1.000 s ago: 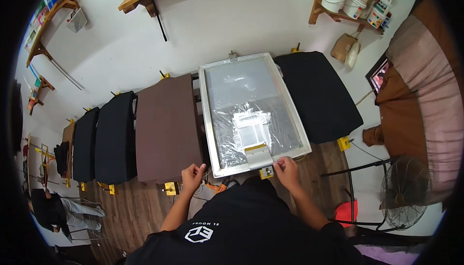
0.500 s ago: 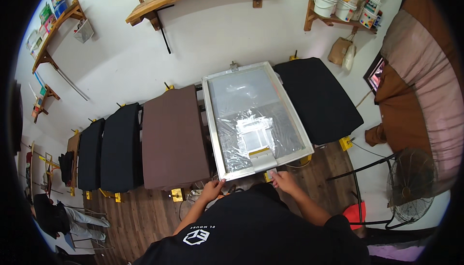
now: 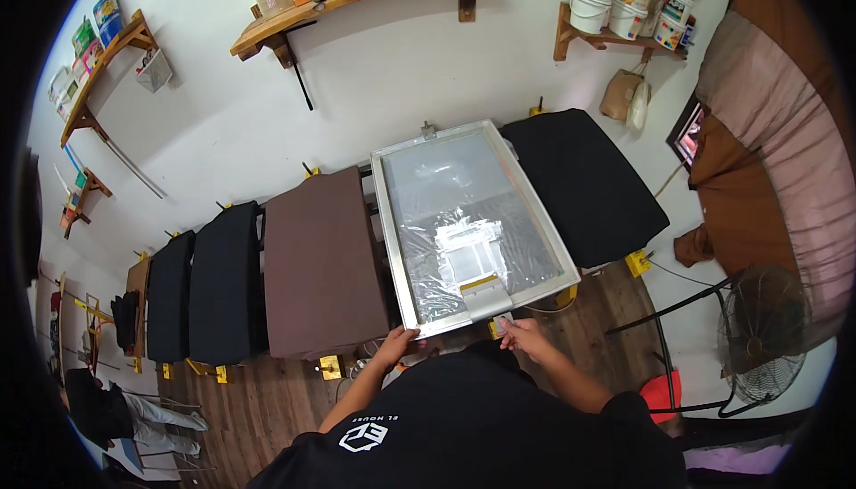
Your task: The person is aligning a screen over a t-shirt and applying ink for screen printing.
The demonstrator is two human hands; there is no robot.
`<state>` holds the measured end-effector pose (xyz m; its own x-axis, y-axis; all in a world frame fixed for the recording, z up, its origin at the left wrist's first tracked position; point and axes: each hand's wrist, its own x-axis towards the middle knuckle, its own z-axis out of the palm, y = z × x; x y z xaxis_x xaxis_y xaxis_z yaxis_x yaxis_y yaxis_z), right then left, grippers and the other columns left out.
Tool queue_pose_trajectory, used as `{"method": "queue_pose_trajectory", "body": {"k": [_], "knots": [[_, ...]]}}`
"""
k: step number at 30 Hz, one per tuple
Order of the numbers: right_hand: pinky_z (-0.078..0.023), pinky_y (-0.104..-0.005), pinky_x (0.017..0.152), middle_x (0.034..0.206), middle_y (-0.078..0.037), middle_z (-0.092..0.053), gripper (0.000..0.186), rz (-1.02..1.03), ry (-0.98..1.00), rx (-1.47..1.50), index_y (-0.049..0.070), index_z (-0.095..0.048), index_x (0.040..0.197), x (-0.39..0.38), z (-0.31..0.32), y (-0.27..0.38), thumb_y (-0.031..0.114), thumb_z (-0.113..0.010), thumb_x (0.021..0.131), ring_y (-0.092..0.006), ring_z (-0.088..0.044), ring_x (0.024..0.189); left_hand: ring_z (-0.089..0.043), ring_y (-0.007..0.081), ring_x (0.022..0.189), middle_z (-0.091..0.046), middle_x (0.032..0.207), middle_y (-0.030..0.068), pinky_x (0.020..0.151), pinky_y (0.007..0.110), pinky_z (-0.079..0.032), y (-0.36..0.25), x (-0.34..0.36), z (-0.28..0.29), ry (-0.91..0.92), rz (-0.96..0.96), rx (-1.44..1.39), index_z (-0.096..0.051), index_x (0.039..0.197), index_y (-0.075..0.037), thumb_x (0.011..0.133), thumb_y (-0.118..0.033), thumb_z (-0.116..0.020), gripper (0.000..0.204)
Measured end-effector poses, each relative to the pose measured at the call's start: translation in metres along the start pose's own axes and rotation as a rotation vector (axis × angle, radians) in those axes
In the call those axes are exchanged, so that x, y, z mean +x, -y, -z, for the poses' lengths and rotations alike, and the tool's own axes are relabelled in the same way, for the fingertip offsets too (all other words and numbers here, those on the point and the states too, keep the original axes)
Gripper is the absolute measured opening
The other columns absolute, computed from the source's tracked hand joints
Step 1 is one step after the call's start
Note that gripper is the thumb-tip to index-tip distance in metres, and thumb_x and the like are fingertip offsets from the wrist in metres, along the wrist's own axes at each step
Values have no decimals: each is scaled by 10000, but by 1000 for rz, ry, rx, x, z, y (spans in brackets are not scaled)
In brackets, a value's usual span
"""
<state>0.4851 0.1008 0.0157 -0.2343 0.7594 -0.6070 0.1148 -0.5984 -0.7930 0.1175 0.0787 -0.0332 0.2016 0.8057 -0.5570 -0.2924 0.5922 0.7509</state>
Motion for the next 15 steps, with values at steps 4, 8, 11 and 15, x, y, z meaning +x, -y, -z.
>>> {"method": "queue_pose_trajectory", "body": {"k": [4,8,11,15], "knots": [[-536,-252,604,717,-52,-656,405,81,-83,89,4,-675,915,0,-10,-2,399,-685,1003,-127,-648,605,-691,173,900,-699,1124,88,816,301,-553,-20,-7,-11,-37,-22,119,-618,1257,21,1016,-416,-641,500],[-516,-248,580,667,-41,-629,381,88,-112,145,19,-663,847,-7,-14,5,368,-704,995,-111,-621,581,-678,162,861,-712,1012,76,824,301,-531,-23,-11,-13,-29,-14,141,-672,1192,18,1025,-536,-569,587],[-499,-236,565,673,-43,-632,370,81,-132,177,23,-665,836,-13,-19,12,355,-712,990,-106,-612,573,-659,158,800,-701,877,65,799,296,-522,1,-3,12,67,-13,117,-707,1125,0,1032,-620,-477,668],[-483,-225,548,671,-44,-632,358,83,-127,224,22,-670,832,-12,-19,10,340,-708,994,-101,-606,568,-620,155,727,-665,760,56,728,294,-490,52,6,43,123,-7,134,-735,1061,-19,993,-731,-416,784]]}}
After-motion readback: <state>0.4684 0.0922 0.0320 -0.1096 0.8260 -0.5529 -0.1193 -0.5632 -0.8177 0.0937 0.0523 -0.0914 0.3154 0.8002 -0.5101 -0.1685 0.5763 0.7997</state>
